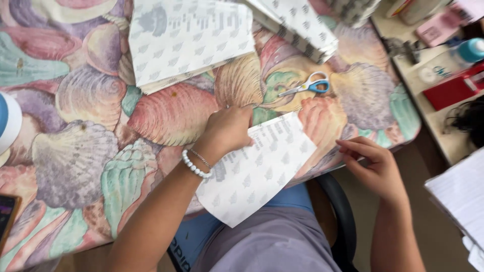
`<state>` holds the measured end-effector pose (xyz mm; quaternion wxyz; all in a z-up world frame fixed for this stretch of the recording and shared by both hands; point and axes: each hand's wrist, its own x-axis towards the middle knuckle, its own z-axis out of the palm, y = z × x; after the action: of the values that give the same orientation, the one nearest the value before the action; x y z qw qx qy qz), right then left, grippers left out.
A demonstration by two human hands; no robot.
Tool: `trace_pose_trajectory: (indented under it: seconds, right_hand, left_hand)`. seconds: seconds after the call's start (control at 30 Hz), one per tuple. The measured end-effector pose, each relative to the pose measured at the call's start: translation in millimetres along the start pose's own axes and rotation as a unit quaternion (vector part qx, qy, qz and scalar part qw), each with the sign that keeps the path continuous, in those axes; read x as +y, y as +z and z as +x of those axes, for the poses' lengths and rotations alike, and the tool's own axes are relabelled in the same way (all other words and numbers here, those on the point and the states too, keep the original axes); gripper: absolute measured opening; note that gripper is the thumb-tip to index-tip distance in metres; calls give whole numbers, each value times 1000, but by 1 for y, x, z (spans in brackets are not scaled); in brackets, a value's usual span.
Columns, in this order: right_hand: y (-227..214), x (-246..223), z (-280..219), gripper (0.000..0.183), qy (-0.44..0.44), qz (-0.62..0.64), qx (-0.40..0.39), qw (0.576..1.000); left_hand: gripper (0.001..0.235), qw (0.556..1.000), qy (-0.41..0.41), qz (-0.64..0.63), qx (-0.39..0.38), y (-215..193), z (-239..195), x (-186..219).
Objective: Folding printed paper sheets into a triangular sleeve shape
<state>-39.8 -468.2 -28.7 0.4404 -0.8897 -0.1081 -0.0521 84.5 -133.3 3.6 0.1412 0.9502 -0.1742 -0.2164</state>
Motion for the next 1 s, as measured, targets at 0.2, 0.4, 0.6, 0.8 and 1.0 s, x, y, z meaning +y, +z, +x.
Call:
trace_pose_trajectory:
  seconds: [0.2, 0.4, 0.6, 0.8, 1.0]
  right_hand:
    - [29, -9, 29, 49, 29, 173, 185, 967]
    - [54, -68, 83, 87, -158, 330, 94, 926]
    - [72, -118, 91, 49, -154, 255, 94, 950]
    - [79, -113, 79, 23, -89, 222, 66, 969]
    - [49, -142, 79, 49, -117, 142, 63, 981]
  left_hand:
    - [20, 984, 76, -96, 128, 4, -22, 2]
    - [23, 814, 260, -330, 402, -25, -94, 26]
    - [17, 761, 201, -405, 466, 21, -110, 3]
    - [28, 768, 118, -381, 500, 24, -115, 27]
    - [28, 734, 38, -463, 496, 43, -119, 40]
